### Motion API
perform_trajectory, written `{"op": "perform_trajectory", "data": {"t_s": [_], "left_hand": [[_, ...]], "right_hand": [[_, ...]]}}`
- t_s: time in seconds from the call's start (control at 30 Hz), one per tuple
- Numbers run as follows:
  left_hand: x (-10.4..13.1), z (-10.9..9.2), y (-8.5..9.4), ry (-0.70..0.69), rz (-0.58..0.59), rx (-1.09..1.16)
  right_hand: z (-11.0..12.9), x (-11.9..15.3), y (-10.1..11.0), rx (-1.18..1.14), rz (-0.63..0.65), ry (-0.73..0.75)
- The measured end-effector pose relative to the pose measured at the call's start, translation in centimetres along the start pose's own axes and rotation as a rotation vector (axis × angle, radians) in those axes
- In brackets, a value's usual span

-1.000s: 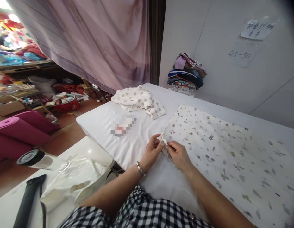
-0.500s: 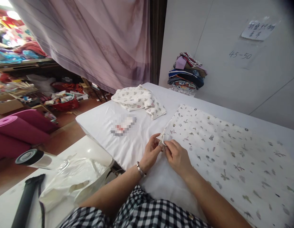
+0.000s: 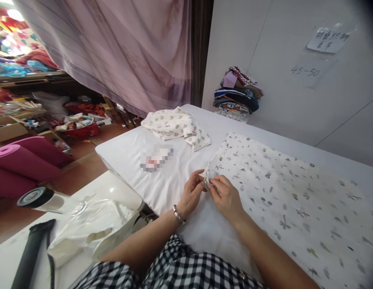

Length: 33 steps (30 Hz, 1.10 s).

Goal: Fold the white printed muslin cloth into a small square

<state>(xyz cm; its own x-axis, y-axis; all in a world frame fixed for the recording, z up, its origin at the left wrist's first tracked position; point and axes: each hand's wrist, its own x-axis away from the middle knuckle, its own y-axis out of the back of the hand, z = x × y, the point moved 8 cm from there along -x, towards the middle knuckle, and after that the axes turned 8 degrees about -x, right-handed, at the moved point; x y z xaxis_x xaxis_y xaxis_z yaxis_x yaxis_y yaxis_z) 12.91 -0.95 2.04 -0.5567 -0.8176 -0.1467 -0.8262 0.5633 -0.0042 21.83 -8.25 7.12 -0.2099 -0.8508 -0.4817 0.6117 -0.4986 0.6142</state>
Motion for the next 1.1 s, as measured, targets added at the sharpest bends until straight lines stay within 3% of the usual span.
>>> {"op": "perform_trajectory", "data": {"t_s": [0.33, 0.57, 0.87, 0.97, 1.1], "left_hand": [[0.0, 0.0, 0.5, -0.015, -0.030, -0.071], [0.0, 0.2, 0.3, -0.015, -0.016, -0.054], [0.1, 0.0, 0.2, -0.082, 0.001, -0.094], [0.0, 0.1, 0.1, -0.070, 0.008, -0.084], [-0.1, 0.2, 0.1, 0.001, 0.007, 0.015]], "right_hand": [[0.9, 0.1, -0.8, 0.084, 0.056, 0.095], [-1.6, -0.1, 0.3, -0.341, -0.045, -0.154], [-1.8, 0.1, -1.1, -0.380, 0.068, -0.171], [-2.5, 0.0, -0.8, -0.415, 0.036, -0.203], [-3.4, 0.1, 1.1, -0.411, -0.107, -0.280]]}}
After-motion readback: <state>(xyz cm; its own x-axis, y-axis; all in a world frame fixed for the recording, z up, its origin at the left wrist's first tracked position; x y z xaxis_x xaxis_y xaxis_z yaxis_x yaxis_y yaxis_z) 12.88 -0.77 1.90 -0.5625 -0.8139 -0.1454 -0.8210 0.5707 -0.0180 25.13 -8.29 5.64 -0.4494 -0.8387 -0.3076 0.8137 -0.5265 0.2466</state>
